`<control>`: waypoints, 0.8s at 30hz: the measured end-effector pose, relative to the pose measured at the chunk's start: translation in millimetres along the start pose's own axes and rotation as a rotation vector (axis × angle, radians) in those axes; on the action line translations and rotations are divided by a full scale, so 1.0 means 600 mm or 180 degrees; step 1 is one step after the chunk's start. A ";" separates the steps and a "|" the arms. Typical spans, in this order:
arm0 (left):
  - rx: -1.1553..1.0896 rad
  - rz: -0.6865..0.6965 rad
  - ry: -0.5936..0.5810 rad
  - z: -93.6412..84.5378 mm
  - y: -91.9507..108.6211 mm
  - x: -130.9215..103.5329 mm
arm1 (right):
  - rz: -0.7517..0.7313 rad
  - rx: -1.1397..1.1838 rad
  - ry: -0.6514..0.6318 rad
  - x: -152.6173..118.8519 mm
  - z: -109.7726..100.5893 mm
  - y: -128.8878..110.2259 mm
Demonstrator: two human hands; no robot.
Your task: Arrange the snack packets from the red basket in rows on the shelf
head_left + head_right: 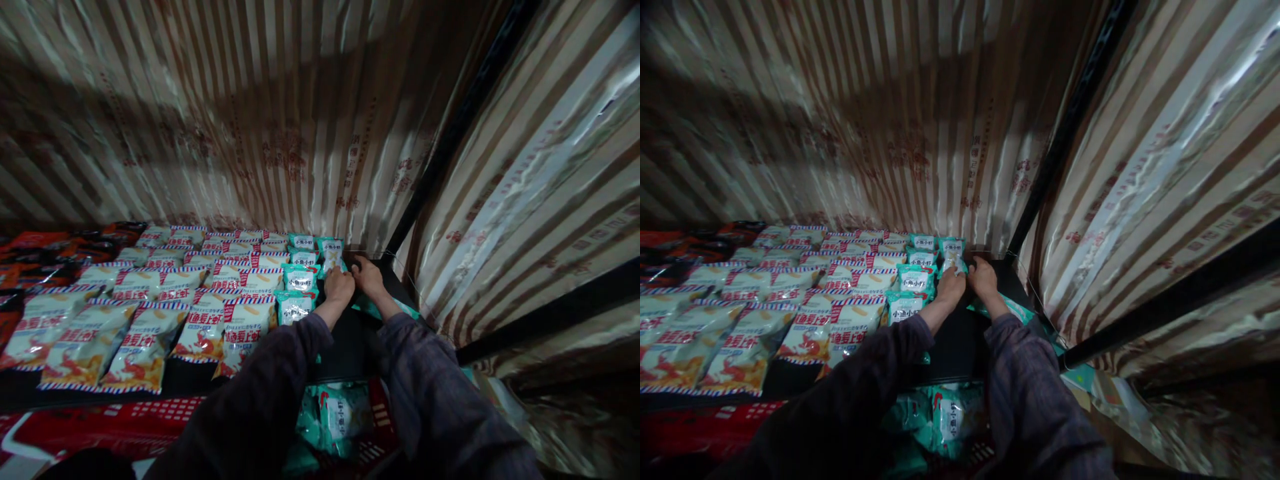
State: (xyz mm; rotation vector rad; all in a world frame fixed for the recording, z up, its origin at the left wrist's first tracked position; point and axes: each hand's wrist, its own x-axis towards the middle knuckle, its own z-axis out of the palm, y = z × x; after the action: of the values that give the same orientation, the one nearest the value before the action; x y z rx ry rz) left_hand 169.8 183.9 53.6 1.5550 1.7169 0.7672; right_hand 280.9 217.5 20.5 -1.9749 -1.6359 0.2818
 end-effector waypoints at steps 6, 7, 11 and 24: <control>0.0156 0.0760 -0.0760 0.023 -0.005 -0.060 | -0.0091 -0.0225 -0.0316 -0.074 -0.075 0.074; 0.0196 0.0928 -0.0909 0.028 -0.008 -0.073 | -0.0051 -0.0255 -0.0386 -0.090 -0.082 0.085; 0.0383 0.1292 -0.1176 0.037 -0.027 -0.125 | 0.0024 -0.0292 -0.0535 -0.155 -0.090 0.113; 0.0422 0.1376 -0.0594 -0.021 -0.153 -0.257 | -0.0778 0.0126 -0.0510 -0.359 -0.052 0.061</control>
State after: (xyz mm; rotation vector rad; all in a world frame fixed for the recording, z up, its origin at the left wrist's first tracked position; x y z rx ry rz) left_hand 113.2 20.6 2.9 2.0571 1.3344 0.6964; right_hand 276.5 -0.7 -12.8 -1.7387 -1.9365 0.3828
